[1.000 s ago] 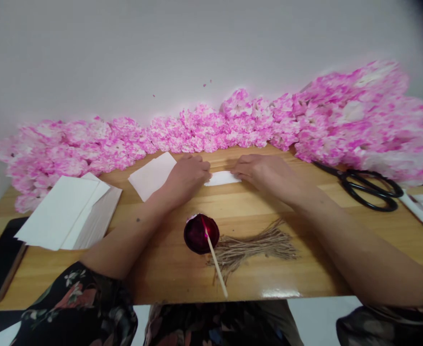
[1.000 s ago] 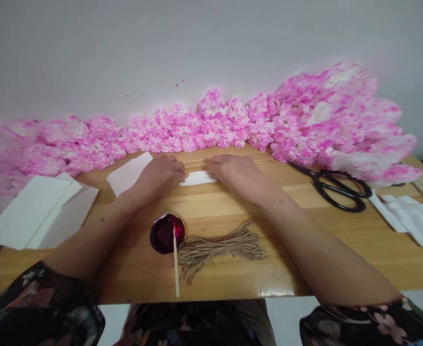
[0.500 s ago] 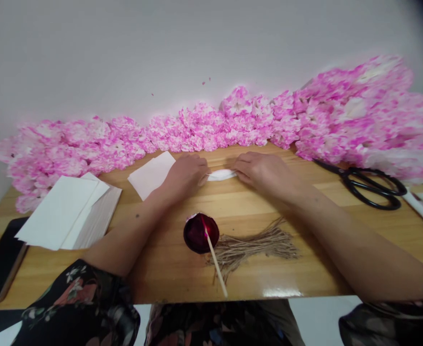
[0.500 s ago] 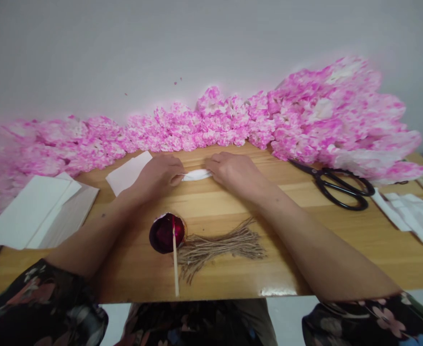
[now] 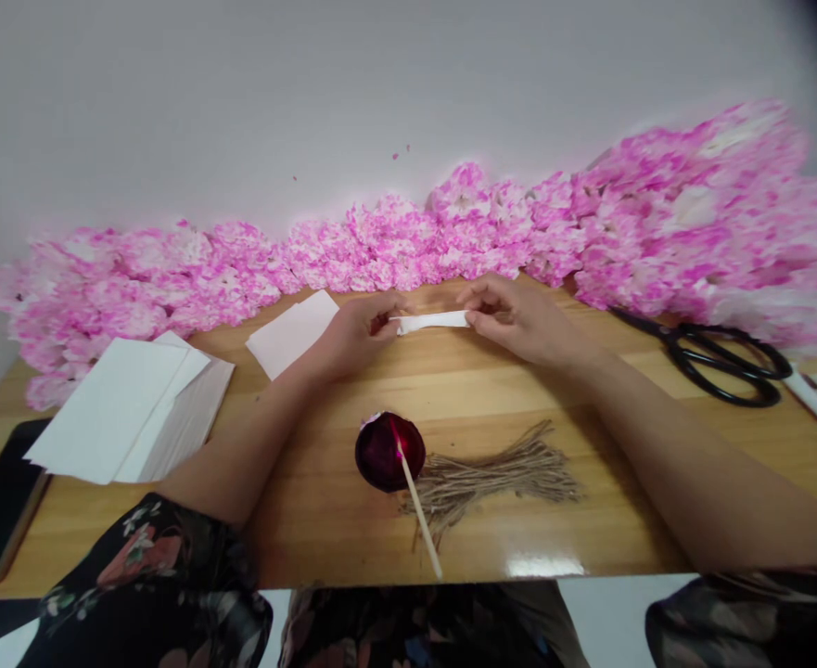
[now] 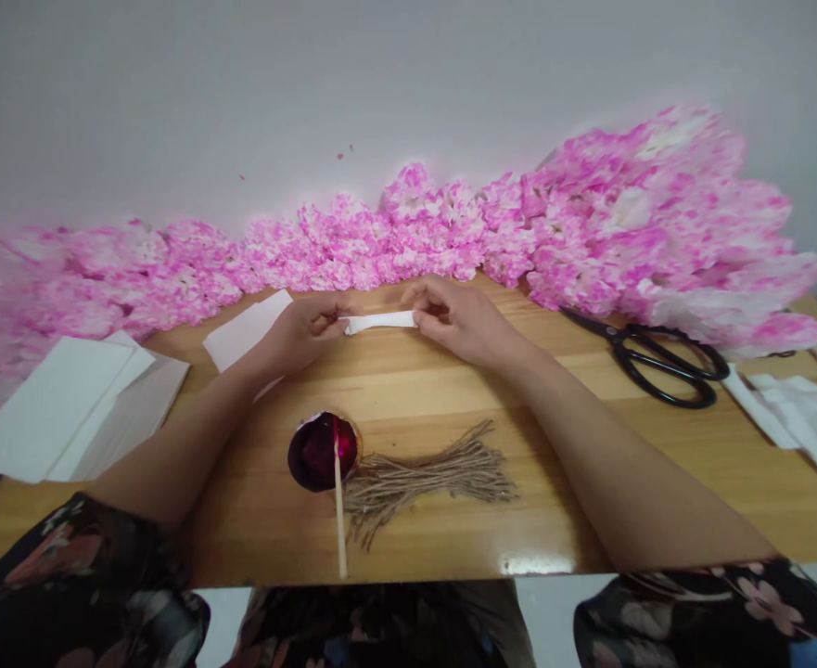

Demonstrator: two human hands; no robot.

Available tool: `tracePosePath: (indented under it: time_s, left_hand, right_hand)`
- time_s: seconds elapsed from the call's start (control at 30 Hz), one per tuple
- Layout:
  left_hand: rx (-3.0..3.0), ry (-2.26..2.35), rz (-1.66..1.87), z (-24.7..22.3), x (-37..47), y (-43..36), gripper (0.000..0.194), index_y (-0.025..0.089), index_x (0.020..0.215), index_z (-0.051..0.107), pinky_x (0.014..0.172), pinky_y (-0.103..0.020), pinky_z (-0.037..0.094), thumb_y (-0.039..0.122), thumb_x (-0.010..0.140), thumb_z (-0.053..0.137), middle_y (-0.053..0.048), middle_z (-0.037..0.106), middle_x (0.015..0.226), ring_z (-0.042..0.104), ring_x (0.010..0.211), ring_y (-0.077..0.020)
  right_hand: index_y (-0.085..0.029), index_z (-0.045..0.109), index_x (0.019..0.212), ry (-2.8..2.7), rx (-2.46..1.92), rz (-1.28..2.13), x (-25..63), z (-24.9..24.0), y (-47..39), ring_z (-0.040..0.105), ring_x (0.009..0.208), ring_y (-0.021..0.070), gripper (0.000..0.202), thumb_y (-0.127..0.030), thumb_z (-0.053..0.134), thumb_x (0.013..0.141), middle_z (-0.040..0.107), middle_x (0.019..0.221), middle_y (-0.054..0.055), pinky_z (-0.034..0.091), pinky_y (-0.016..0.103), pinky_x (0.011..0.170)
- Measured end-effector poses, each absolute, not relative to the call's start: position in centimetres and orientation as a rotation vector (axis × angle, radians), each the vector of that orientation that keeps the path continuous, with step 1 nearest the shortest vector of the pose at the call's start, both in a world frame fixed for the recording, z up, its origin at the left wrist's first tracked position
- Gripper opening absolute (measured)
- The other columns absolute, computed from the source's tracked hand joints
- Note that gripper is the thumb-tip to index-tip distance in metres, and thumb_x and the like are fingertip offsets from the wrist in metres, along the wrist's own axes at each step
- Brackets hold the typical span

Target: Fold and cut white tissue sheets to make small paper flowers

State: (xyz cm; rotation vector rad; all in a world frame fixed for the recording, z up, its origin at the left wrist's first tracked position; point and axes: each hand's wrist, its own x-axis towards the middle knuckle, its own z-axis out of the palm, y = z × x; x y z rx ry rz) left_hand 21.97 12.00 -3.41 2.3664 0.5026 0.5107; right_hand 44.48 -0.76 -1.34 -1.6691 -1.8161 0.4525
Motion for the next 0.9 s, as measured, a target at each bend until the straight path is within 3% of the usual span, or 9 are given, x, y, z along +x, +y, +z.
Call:
tracePosePath:
  time_s: [0.13,0.33,0.53,0.7,0.8,0.9]
  left_hand:
    - [2.257,0.473,0.517,-3.2,22.0,12.0,0.025,0.017,0.102,0.069,0.068,-0.024,0.045,0.02,0.087,0.049,-0.004,0.07,0.093,0.059,0.077,-0.0123]
    - [2.217,0.508,0.495,-3.3,22.0,11.9,0.025,0.017,0.093,0.072,0.06,-0.023,0.041,0.019,0.087,0.048,-0.003,0.068,0.08,0.055,0.067,-0.0106]
    - [2.241,0.491,0.462,-2.5,22.1,11.2,0.02,0.016,0.089,0.071,0.057,-0.022,0.038,0.023,0.085,0.054,-0.001,0.066,0.075,0.052,0.062,-0.0094]
    - [2.388,0.542,0.494,-2.4,22.7,10.9,0.013,0.015,0.076,0.066,0.057,-0.022,0.038,0.026,0.082,0.063,-0.001,0.065,0.071,0.052,0.062,-0.01]
    - [2.465,0.643,0.525,-2.7,22.9,11.0,0.01,0.015,0.085,0.065,0.058,-0.023,0.038,0.024,0.082,0.065,0.0,0.067,0.073,0.054,0.063,-0.0115]
    - [2.529,0.669,0.56,-3.0,22.9,11.1,0.026,0.016,0.107,0.065,0.065,-0.025,0.043,0.026,0.084,0.066,-0.001,0.07,0.08,0.06,0.07,-0.0141]
  right_hand:
    - [-0.021,0.064,0.089,-1.803,-1.603,0.533,44.8,-1.5,-0.7,0.061,0.079,0.0189,0.016,-0.029,0.049,0.088,0.069,0.088,0.004,0.045,0.031,0.071]
    - [-0.021,0.069,0.093,-1.787,-1.649,0.614,45.1,-1.6,-0.6,0.058,0.07,0.0158,0.024,-0.032,0.048,0.089,0.07,0.085,0.002,0.041,0.028,0.064]
    - [-0.021,0.067,0.083,-1.77,-1.704,0.632,44.0,-1.2,-0.9,0.057,0.067,0.0155,0.026,-0.043,0.056,0.088,0.068,0.077,0.001,0.039,0.027,0.061]
    - [-0.021,0.066,0.081,-1.766,-1.723,0.571,43.6,-2.1,-0.6,0.058,0.065,0.0154,0.019,-0.038,0.061,0.086,0.068,0.074,0.0,0.041,0.027,0.06]
    - [-0.021,0.068,0.09,-1.761,-1.729,0.509,43.6,-2.3,-0.6,0.062,0.068,0.0167,0.015,-0.034,0.063,0.085,0.071,0.08,0.002,0.044,0.028,0.063]
    - [-0.023,0.07,0.108,-1.835,-1.706,0.448,43.7,-2.4,-0.5,0.066,0.078,0.0198,0.024,-0.033,0.06,0.087,0.074,0.088,0.003,0.047,0.031,0.07]
